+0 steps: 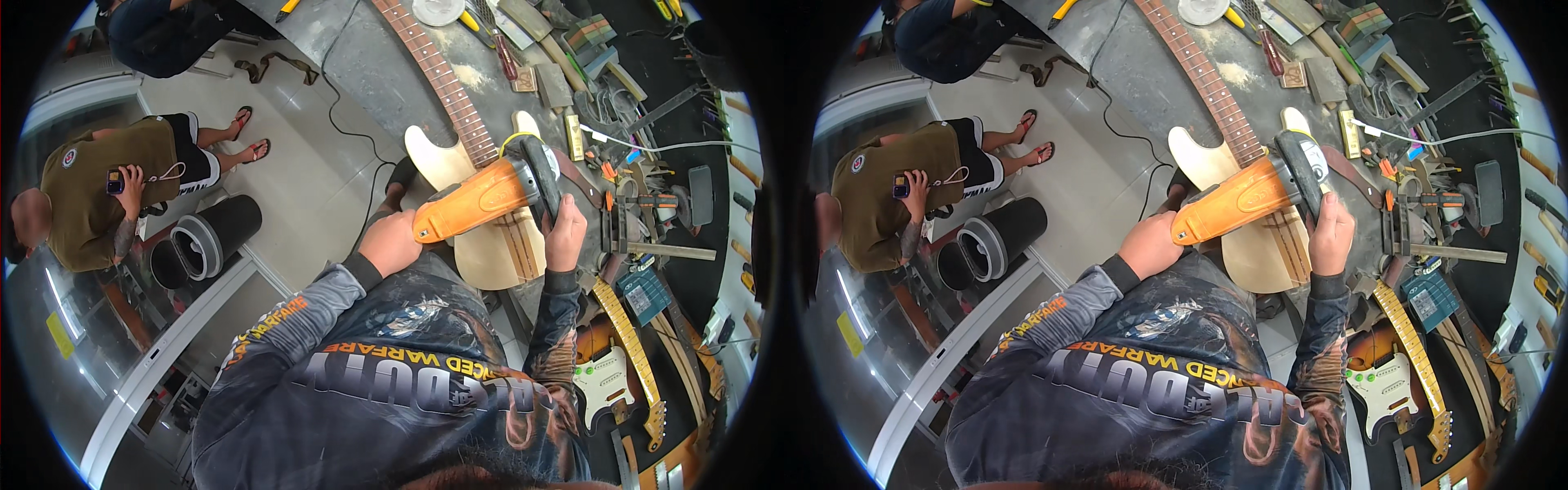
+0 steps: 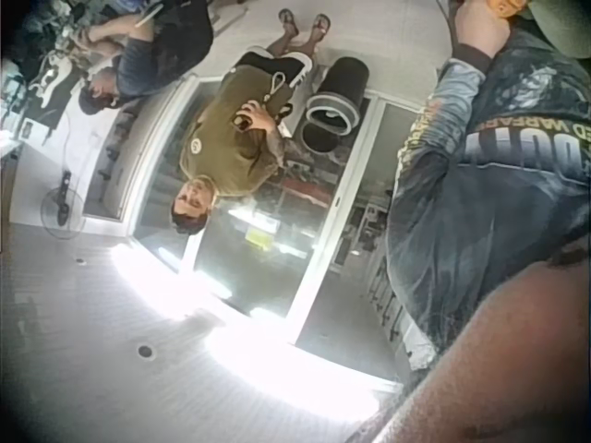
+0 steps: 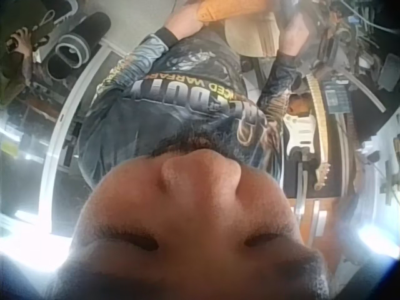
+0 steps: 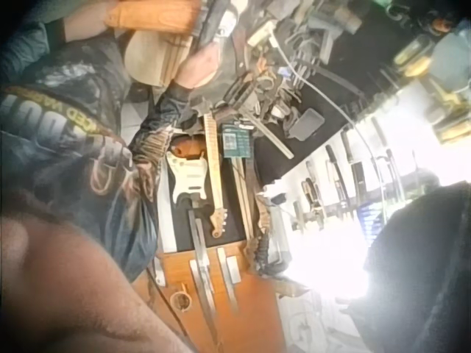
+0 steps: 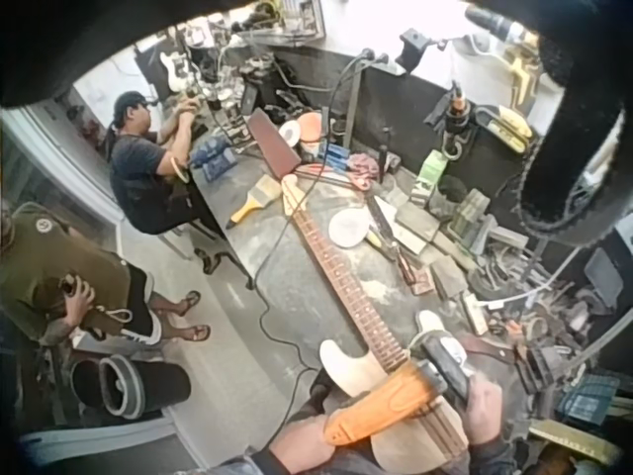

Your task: The person sands the surface and edges of an unfinished wooden guitar body using a power sander while another person holds the guitar.

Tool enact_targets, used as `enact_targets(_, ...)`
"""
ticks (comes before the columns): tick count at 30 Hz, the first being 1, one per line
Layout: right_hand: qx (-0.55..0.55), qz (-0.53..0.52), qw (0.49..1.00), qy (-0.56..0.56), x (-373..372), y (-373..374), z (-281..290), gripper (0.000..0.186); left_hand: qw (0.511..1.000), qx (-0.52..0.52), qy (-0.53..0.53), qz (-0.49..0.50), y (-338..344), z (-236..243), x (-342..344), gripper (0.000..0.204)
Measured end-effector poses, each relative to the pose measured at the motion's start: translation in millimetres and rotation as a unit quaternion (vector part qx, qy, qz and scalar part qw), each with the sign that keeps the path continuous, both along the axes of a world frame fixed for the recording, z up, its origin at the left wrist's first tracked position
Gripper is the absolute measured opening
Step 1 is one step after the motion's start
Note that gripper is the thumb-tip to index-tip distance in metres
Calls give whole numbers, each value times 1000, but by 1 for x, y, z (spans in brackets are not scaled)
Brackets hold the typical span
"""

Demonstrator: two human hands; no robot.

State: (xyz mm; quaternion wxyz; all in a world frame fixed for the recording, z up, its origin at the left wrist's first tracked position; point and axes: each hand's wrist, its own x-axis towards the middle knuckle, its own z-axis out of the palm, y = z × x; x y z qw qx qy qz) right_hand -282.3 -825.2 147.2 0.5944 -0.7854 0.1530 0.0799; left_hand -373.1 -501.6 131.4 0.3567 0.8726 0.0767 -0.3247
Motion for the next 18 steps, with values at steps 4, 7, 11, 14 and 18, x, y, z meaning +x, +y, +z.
enact_targets(4, -5, -5, 1000, -2, -1, 2, 3, 56, 1000, 0, -1, -2, -1, -1, -2, 31)
enact_targets(7, 6, -7, 1000, 9, -3, -5, 4, 55, 1000, -9, -10, 3, -5, -2, -1, 29)
enact_targets(11, 5, -14, 1000, -16, -11, -16, 3, 56, 999, 1, -13, -29, -12, -6, -2, 22)
enact_targets(14, 24, -50, 998, 9, -17, -17, 7, 54, 999, -6, -17, -40, -16, -9, -2, 22)
enact_targets(18, 0, -24, 1000, -9, -8, -19, -3, 52, 999, 0, -34, -32, -13, -2, 7, 23)
